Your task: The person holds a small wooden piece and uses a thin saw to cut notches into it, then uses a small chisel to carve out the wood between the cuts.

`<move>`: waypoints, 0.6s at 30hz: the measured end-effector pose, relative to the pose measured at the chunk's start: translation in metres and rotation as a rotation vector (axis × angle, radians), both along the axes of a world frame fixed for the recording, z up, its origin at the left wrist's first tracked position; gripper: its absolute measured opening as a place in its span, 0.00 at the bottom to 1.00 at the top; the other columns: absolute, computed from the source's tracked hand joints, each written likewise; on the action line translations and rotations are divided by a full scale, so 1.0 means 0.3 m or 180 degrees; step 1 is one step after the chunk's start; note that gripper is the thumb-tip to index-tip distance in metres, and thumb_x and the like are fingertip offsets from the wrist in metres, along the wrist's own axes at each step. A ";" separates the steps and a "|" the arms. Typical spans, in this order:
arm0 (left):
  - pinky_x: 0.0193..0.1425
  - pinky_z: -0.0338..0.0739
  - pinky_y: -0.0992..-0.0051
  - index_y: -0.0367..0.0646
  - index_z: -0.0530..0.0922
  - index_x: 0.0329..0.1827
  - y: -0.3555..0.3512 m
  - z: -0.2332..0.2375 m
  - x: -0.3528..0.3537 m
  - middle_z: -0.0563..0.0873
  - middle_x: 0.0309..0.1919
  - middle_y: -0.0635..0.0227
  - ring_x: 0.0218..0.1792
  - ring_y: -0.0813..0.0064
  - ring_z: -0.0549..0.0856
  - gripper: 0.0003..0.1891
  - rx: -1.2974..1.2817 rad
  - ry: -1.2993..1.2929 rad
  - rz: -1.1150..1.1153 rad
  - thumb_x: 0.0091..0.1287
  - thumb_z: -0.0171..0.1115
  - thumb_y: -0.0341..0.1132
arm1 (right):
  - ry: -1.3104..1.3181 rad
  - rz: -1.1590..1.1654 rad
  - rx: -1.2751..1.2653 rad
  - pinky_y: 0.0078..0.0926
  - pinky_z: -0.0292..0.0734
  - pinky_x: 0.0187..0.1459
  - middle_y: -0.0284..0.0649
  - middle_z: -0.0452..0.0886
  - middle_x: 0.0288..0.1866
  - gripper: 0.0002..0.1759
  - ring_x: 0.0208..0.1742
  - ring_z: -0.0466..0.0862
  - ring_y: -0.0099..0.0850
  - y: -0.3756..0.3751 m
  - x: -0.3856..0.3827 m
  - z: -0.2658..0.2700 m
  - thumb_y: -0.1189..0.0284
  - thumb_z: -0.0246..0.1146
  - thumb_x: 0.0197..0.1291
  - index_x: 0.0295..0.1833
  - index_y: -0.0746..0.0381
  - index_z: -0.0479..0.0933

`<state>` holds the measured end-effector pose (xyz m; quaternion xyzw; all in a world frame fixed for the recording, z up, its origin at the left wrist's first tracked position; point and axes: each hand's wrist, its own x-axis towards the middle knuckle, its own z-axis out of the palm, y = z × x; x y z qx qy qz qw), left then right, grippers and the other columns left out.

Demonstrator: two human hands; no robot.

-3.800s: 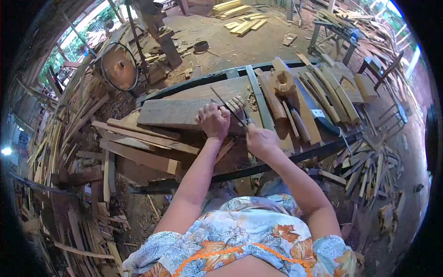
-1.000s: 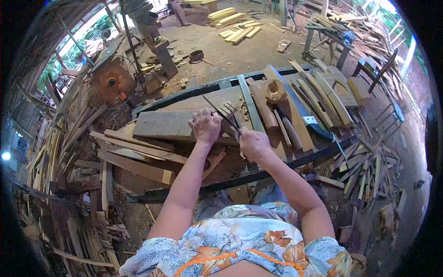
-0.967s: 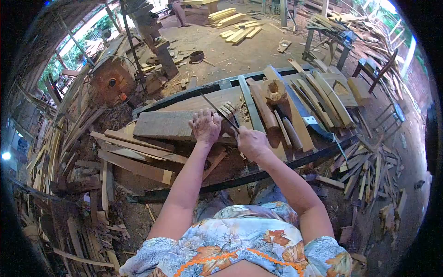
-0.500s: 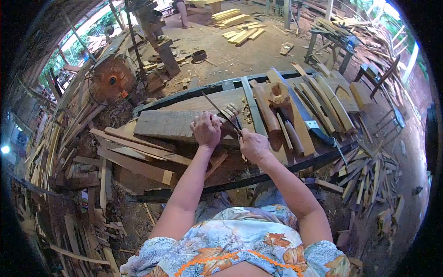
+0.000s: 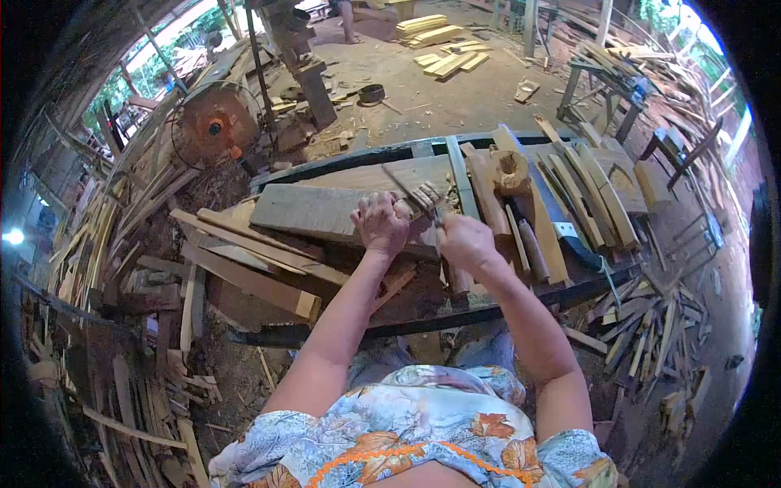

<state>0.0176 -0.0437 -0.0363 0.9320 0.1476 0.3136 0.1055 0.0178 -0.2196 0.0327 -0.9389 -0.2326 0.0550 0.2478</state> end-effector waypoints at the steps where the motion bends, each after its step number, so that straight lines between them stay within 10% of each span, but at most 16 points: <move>1: 0.52 0.63 0.56 0.48 0.75 0.37 -0.002 -0.005 0.000 0.79 0.39 0.63 0.48 0.59 0.74 0.10 -0.0016 0.0024 -0.0010 0.58 0.53 0.42 | -0.0101 -0.0098 0.0162 0.41 0.77 0.48 0.53 0.82 0.38 0.15 0.44 0.82 0.50 0.005 0.008 0.021 0.62 0.56 0.59 0.41 0.62 0.79; 18: 0.48 0.66 0.53 0.47 0.75 0.35 0.002 -0.021 0.004 0.79 0.38 0.64 0.45 0.58 0.76 0.09 0.0002 -0.0215 0.0170 0.63 0.50 0.40 | -0.0452 0.0068 0.0342 0.48 0.76 0.39 0.53 0.81 0.30 0.12 0.36 0.82 0.52 0.002 -0.097 -0.093 0.63 0.54 0.63 0.40 0.62 0.71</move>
